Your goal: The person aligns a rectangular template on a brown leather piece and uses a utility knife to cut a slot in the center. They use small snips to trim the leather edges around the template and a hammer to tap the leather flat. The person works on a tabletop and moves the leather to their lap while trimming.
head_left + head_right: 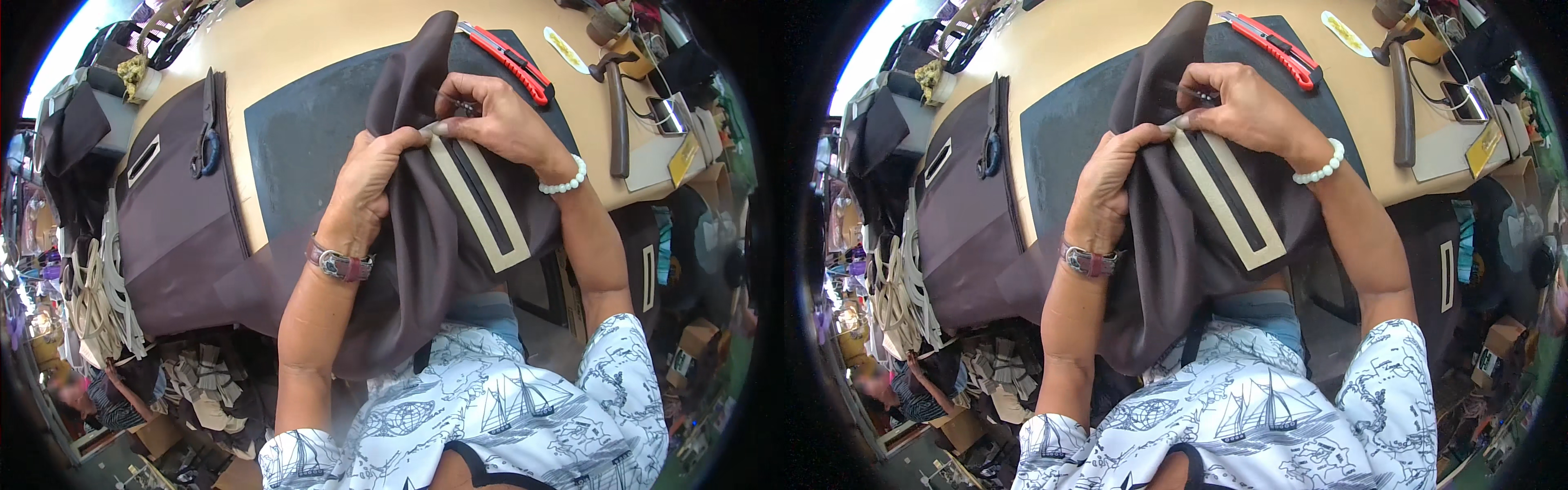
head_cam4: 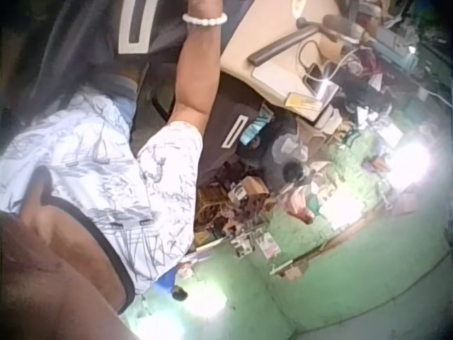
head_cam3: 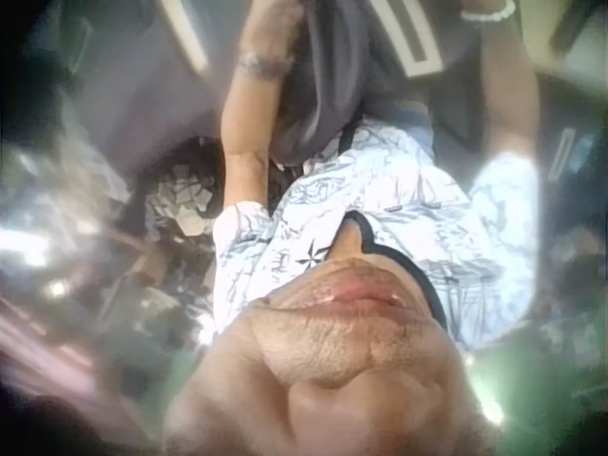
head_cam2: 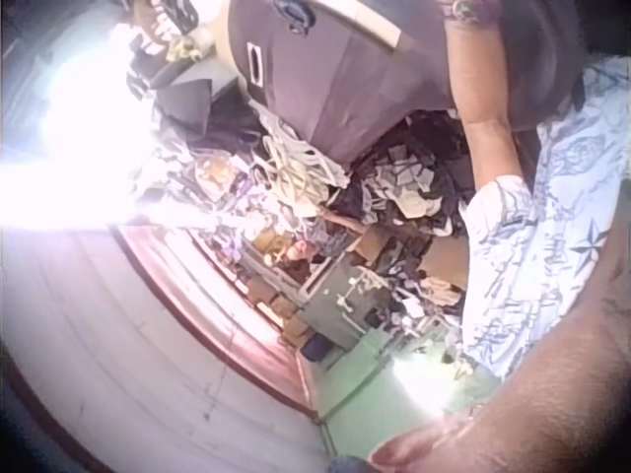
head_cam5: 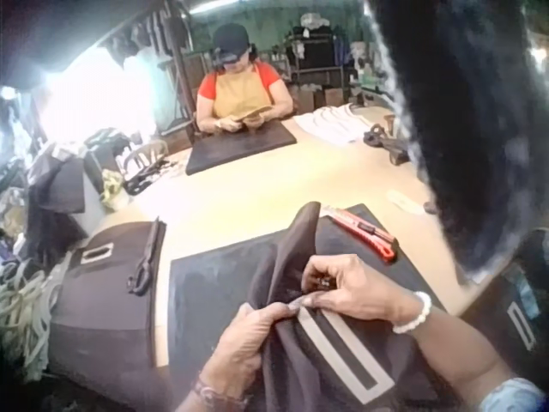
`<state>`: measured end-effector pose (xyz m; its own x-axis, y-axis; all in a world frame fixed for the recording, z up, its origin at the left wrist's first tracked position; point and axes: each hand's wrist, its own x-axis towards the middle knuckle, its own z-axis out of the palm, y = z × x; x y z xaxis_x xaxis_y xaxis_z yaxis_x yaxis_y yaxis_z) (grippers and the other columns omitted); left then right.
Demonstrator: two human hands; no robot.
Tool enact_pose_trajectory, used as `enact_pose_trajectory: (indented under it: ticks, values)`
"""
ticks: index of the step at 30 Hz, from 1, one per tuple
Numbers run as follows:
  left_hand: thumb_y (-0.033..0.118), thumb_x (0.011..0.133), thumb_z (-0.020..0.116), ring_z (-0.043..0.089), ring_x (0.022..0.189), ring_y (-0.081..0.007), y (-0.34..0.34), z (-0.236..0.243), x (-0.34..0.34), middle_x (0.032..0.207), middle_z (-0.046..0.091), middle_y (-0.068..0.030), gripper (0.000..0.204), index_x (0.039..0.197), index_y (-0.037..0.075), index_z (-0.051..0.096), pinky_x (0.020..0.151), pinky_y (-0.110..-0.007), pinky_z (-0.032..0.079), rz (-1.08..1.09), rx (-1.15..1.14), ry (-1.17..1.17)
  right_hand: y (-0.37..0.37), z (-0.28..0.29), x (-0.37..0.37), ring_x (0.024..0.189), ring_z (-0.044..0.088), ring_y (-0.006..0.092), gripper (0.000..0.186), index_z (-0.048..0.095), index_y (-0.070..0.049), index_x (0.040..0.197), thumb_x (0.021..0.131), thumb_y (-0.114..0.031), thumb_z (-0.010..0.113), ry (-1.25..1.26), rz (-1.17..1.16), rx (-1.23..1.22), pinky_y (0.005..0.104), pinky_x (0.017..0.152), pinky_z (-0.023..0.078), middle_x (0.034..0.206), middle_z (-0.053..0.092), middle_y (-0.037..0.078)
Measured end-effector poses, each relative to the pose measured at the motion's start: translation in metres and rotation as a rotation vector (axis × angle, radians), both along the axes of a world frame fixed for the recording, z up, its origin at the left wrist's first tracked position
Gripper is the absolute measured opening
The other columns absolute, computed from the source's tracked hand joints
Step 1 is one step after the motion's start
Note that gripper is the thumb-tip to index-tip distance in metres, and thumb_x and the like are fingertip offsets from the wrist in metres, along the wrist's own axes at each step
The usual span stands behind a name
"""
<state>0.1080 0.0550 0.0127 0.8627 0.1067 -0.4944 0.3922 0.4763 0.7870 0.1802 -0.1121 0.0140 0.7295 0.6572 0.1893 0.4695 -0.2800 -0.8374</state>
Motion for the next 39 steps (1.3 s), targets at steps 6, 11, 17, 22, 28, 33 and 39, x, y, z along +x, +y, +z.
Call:
enact_pose_trajectory:
  ticks: [6,11,17,22,28,33,39]
  values:
    - [-0.001,0.075,0.063,0.065,0.064,-0.0189,0.005,-0.007,0.001,0.081,0.065,-0.0155,0.016,0.088,-0.010,0.061,0.060,-0.027,0.057,-0.057,-0.079,-0.038,0.005,-0.004,0.002,0.068,0.052,0.0057,0.016,0.060,0.000,0.081,0.076,-0.011,0.071,0.306,-0.046,0.125,0.0222,0.061,0.043,0.071,0.057,0.001]
    - [0.000,0.076,0.063,0.066,0.066,-0.0183,0.003,0.003,0.000,0.081,0.065,-0.0155,0.017,0.089,-0.011,0.061,0.060,-0.026,0.057,-0.115,-0.103,-0.069,0.006,-0.010,0.005,0.068,0.053,0.0057,0.021,0.061,0.001,0.086,0.081,-0.018,0.068,0.333,-0.159,0.201,0.0206,0.061,0.043,0.073,0.057,0.001]
    - [0.000,0.075,0.064,0.066,0.066,-0.0181,0.005,0.001,-0.001,0.083,0.065,-0.0164,0.019,0.089,-0.012,0.060,0.059,-0.026,0.058,-0.128,-0.105,-0.110,-0.001,0.011,-0.003,0.067,0.058,0.0068,0.026,0.060,0.004,0.095,0.083,-0.018,0.066,0.394,-0.049,0.130,0.0202,0.062,0.044,0.074,0.061,0.003]
    - [0.000,0.073,0.066,0.066,0.068,-0.0191,-0.001,0.003,-0.002,0.086,0.064,-0.0179,0.025,0.093,-0.011,0.057,0.061,-0.027,0.057,-0.042,0.011,-0.045,0.000,-0.002,0.003,0.069,0.057,0.0057,0.020,0.061,0.003,0.094,0.088,-0.016,0.060,0.373,-0.139,0.220,0.0203,0.062,0.044,0.074,0.061,0.003]
    - [0.002,0.073,0.071,0.066,0.077,-0.0209,0.006,0.022,-0.009,0.093,0.064,-0.0165,0.036,0.101,-0.007,0.051,0.070,-0.030,0.056,0.210,0.040,-0.138,-0.027,0.044,-0.013,0.085,0.059,0.0114,0.047,0.061,0.005,0.104,0.084,-0.037,0.064,0.258,-0.310,0.062,0.0260,0.080,0.045,0.089,0.066,0.009]
    - [0.001,0.075,0.069,0.066,0.084,-0.0214,0.041,0.049,-0.032,0.100,0.065,-0.0133,0.037,0.110,-0.004,0.057,0.075,-0.032,0.055,0.306,0.065,-0.369,-0.069,0.035,-0.049,0.086,0.056,0.0079,0.032,0.062,0.006,0.104,0.077,-0.008,0.071,0.527,0.017,-0.025,0.0252,0.080,0.045,0.090,0.065,0.004]
    - [0.007,0.073,0.074,0.058,0.105,-0.0252,0.123,0.038,-0.082,0.115,0.060,-0.0164,0.058,0.125,-0.004,0.048,0.093,-0.033,0.045,0.413,1.246,-0.370,-0.066,0.035,-0.076,0.080,0.064,0.0179,0.019,0.063,0.001,0.091,0.073,0.003,0.065,0.083,-0.198,0.054,0.0292,0.070,0.049,0.084,0.066,0.009]
